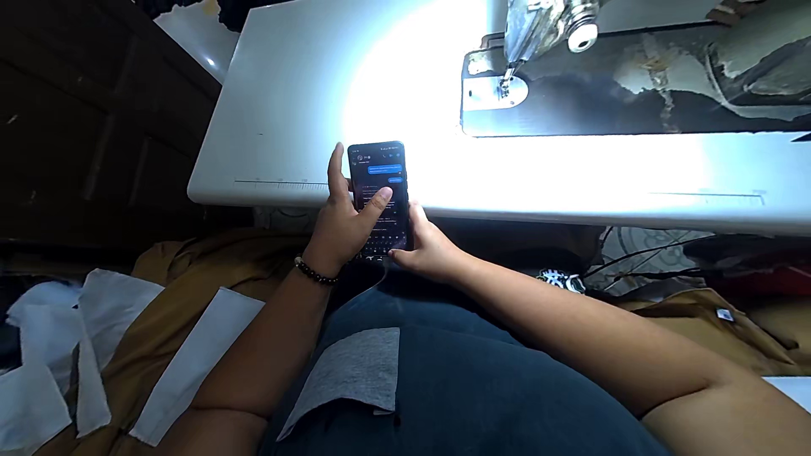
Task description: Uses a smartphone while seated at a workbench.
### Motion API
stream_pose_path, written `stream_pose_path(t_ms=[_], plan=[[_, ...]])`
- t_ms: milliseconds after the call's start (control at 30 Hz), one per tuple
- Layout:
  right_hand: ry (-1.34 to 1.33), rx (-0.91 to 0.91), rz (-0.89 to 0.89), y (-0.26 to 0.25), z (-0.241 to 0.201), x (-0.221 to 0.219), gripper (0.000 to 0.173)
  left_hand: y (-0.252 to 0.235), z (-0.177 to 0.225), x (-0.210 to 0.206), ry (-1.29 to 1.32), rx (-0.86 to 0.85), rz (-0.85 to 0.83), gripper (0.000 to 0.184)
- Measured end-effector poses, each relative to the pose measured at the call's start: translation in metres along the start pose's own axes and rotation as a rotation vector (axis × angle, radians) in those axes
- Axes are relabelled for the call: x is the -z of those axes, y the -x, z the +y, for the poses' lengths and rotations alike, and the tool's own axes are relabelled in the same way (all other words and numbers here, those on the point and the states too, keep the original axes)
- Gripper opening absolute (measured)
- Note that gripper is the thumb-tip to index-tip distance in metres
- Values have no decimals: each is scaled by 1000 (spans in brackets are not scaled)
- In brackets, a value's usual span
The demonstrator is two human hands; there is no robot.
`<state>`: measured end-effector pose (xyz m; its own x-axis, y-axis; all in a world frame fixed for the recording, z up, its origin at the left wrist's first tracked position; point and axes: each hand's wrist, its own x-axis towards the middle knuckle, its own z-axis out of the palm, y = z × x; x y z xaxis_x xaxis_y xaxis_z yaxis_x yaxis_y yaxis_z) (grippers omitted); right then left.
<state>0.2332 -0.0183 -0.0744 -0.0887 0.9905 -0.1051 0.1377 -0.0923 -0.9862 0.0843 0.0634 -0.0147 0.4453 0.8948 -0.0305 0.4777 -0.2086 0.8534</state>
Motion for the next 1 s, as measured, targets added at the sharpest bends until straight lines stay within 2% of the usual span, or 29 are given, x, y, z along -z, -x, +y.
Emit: stream_pose_path(t_ms=[133,233,400,500,700,867,1000], plan=[[-26,24,-21,3,-2,-3,93,-9,1,-2,-188,-59,14,103],[-10,30,-29,4,-1,-8,97,-11,1,-3,-176,-53,-16,106],[25,-6,-10,4,-3,-12,97,-7,8,-5,-259,1,22,117],[81,-4,-22,7,-7,-13,90,-6,9,-5,-312,8,42,122],[114,-56,-124,11,-18,-13,85,-4,9,-2,-327,8,33,110],[236,-58,-292,18,-19,2,85,9,1,40,-614,-4,-27,101],[296,-124,-351,23,-3,31,60,40,-57,86,-828,212,-96,99]])
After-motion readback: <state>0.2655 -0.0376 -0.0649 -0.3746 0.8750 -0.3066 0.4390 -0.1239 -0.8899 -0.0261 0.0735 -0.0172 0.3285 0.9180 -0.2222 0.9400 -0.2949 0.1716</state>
